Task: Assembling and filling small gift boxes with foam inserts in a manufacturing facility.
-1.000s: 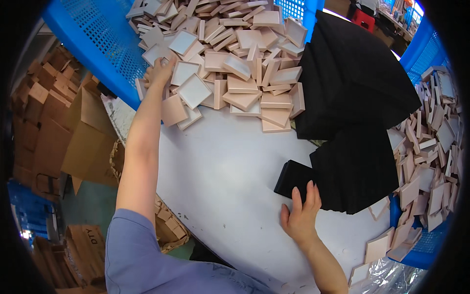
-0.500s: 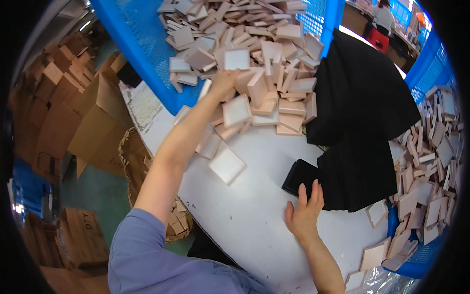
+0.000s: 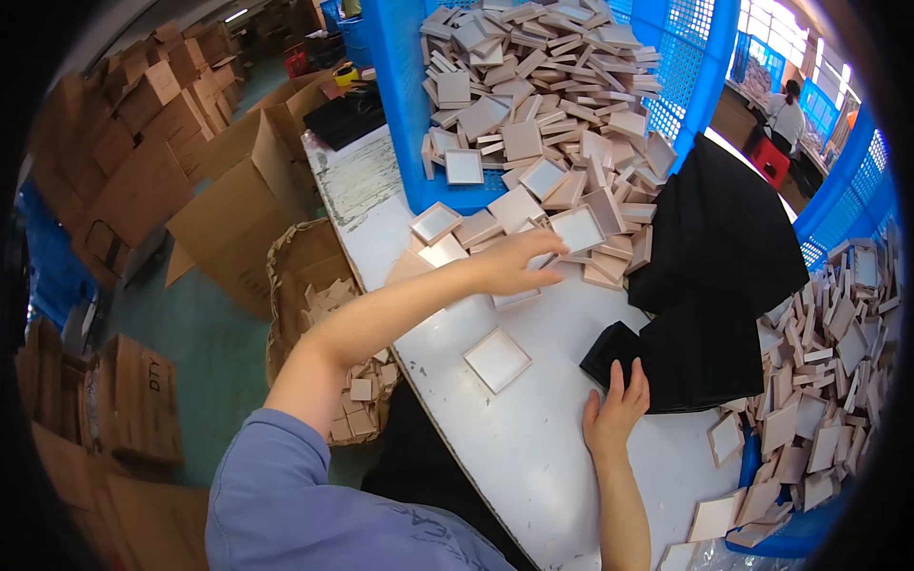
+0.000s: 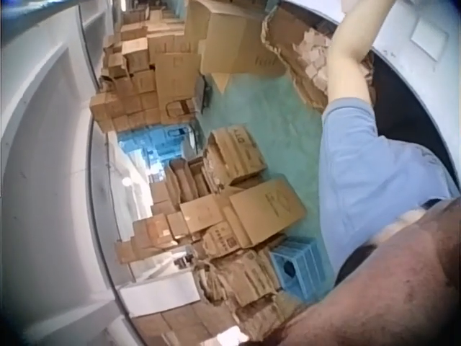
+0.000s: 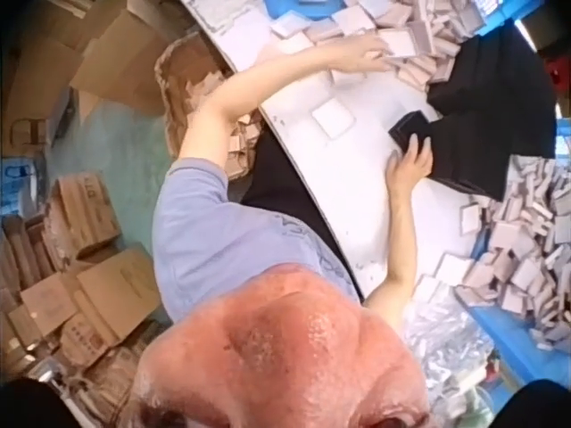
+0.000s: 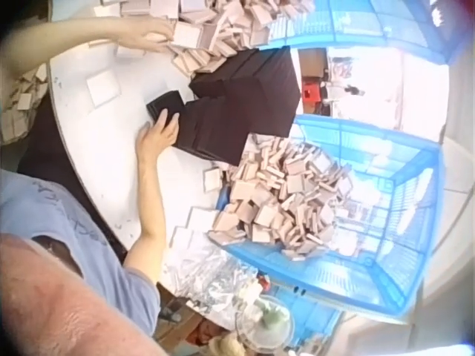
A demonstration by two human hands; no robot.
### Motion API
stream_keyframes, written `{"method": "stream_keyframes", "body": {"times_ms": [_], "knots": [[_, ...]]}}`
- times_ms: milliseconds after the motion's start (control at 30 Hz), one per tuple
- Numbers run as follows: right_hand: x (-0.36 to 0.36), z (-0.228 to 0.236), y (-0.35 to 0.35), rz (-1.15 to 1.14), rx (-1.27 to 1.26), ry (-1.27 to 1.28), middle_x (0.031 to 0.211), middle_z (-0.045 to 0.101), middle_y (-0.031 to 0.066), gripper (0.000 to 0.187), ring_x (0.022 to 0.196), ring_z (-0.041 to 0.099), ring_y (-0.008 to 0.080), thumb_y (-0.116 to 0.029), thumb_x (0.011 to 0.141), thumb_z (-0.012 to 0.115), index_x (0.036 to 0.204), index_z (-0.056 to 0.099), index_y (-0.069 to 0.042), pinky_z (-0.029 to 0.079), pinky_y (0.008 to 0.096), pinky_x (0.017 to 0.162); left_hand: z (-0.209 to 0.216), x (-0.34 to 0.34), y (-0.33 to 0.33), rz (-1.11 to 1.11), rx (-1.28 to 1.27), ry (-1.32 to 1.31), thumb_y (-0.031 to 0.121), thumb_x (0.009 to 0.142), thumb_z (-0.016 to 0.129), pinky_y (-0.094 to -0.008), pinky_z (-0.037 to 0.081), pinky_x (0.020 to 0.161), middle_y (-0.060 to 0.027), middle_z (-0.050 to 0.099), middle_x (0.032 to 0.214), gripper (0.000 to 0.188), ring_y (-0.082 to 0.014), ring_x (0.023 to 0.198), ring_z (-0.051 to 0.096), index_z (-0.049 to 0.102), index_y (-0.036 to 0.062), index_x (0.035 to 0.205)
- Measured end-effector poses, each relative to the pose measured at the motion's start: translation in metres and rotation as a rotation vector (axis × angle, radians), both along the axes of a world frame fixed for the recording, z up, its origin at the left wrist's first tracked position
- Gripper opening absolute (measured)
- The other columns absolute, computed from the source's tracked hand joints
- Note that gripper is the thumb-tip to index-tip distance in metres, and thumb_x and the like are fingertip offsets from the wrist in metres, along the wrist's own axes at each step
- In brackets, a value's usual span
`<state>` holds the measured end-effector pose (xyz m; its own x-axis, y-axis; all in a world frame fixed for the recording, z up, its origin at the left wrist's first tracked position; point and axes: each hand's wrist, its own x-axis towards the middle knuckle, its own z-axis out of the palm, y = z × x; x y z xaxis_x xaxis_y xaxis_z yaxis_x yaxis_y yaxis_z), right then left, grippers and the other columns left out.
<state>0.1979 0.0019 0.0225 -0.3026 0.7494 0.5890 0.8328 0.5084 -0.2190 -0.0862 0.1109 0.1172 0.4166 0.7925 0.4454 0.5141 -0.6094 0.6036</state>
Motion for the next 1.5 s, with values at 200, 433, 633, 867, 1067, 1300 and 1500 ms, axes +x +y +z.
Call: {"method": "stream_keyframes", "body": {"times_ms": [200, 433, 633, 867, 1067, 1300, 1500], "knots": [[0.003, 0.007, 0.007, -0.041, 0.061, -0.036, 0.132, 0.043, 0.0146, 0.050, 0.115, 0.037, 0.0328, -0.009, 0.074, 0.063, 0.122, 0.051, -0.008, 0.026, 0.0461, 0.098, -0.052, -0.088, -0.083, 0.647, 0.172, 0.425, 0.046, 0.078, 0.061, -0.0526, 0.028, 0.096, -0.0187, 0.038, 0.133, 0.057, -0.0389, 0.120, 0.038, 0.051, 0.0116, 0.123], [0.004, 0.043, 0.021, 0.062, 0.030, 0.002, 0.102, 0.057, 0.0095, 0.029, 0.099, 0.048, 0.0299, -0.012, 0.075, 0.064, 0.102, 0.059, -0.007, 0.036, 0.0419, 0.087, -0.093, -0.052, -0.113, 0.656, -0.127, 0.394, 0.041, 0.079, 0.061, -0.0541, 0.023, 0.098, -0.0277, 0.026, 0.137, 0.060, -0.0429, 0.124, 0.028, 0.044, 0.0140, 0.130], [-0.002, 0.059, 0.024, 0.105, 0.025, 0.000, 0.089, 0.062, 0.0095, 0.015, 0.086, 0.057, 0.0281, -0.007, 0.074, 0.064, 0.089, 0.065, -0.004, 0.043, 0.0380, 0.075, -0.068, -0.016, -0.120, 0.472, -0.110, 0.272, 0.029, 0.078, 0.066, -0.0490, 0.022, 0.102, -0.0257, 0.026, 0.135, 0.061, -0.0410, 0.125, 0.027, 0.042, 0.0146, 0.132], [0.017, 0.054, 0.023, 0.100, -0.075, 0.331, 0.089, 0.064, 0.0131, 0.010, 0.080, 0.060, 0.0289, -0.001, 0.079, 0.061, 0.087, 0.066, -0.001, 0.048, 0.0340, 0.069, -0.022, 0.035, -0.184, 0.072, -0.004, -0.438, 0.024, 0.065, 0.080, -0.0395, 0.034, 0.096, -0.0162, 0.025, 0.119, 0.073, -0.0351, 0.117, 0.032, 0.041, 0.0151, 0.126], [0.010, 0.085, -0.057, 0.115, 0.240, 0.268, 0.084, 0.060, 0.0085, 0.023, 0.075, 0.057, 0.0216, 0.007, 0.071, 0.060, 0.091, 0.066, -0.003, 0.046, 0.0322, 0.063, -0.095, 0.080, -0.237, -0.139, -0.117, -0.018, 0.025, 0.056, 0.084, -0.0446, 0.036, 0.097, -0.0228, 0.038, 0.121, 0.084, -0.0399, 0.113, 0.042, 0.039, 0.0016, 0.124], [0.023, 0.043, -0.125, 0.463, -0.170, -0.194, 0.073, 0.050, -0.0010, 0.015, 0.068, 0.049, 0.0163, -0.014, 0.067, 0.061, 0.081, 0.063, -0.008, 0.039, 0.0281, 0.062, -0.082, 0.097, -0.226, 0.016, -0.113, 0.097, 0.034, 0.051, 0.085, -0.0439, 0.035, 0.092, -0.0211, 0.045, 0.115, 0.119, -0.0372, 0.106, 0.045, 0.016, -0.0060, 0.139], [0.017, 0.028, -0.128, 0.542, -0.344, -0.069, 0.075, 0.055, 0.0013, 0.012, 0.074, 0.055, 0.0191, -0.014, 0.070, 0.063, 0.081, 0.062, -0.009, 0.044, 0.0319, 0.068, -0.080, 0.098, -0.229, -0.096, -0.122, 0.204, 0.036, 0.052, 0.084, -0.0445, 0.034, 0.091, -0.0164, 0.044, 0.113, 0.105, -0.0341, 0.106, 0.043, 0.033, 0.0044, 0.137]]}}
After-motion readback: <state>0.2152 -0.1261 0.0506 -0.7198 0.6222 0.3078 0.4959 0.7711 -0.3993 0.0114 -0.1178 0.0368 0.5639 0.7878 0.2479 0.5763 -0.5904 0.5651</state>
